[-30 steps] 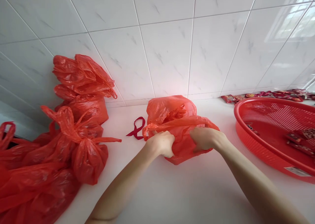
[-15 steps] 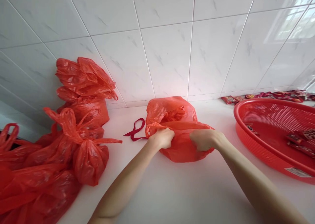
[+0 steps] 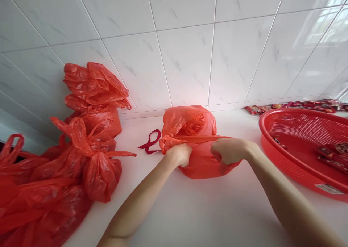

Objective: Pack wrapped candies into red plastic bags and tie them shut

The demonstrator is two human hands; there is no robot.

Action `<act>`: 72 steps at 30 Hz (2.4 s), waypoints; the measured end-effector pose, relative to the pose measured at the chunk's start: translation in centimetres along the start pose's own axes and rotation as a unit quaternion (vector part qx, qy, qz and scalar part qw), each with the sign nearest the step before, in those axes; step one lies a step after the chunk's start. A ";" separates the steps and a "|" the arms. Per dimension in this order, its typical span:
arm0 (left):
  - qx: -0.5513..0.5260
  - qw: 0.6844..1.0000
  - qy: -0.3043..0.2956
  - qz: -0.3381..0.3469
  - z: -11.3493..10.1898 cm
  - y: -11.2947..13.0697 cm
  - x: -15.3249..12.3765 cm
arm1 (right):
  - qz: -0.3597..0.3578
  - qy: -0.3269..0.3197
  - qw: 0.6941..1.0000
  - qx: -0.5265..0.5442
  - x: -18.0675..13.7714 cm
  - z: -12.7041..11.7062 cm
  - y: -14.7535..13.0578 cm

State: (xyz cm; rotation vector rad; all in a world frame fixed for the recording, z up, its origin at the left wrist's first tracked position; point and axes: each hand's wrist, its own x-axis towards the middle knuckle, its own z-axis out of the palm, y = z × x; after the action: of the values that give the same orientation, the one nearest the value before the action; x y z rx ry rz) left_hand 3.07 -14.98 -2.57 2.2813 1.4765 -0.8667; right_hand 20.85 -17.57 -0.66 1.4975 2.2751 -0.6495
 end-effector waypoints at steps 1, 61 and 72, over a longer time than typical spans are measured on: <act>0.001 1.000 0.002 0.001 0.1 0.0 0.0 | -0.020 0.012 1.000 0.011 -0.4 -0.2 0.0; -0.007 0.921 0.283 0.268 1.1 2.0 -0.6 | 0.037 0.191 0.981 -0.010 -2.1 6.3 4.8; 0.023 0.985 0.100 0.138 1.5 1.3 1.0 | 0.092 0.105 0.990 -0.009 -2.4 6.8 5.1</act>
State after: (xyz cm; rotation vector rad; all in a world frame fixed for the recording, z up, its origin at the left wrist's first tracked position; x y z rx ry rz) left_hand 3.99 -15.61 -4.51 2.5918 1.1802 -0.6134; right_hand 26.66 -21.41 -6.10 1.8158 2.2458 -0.4363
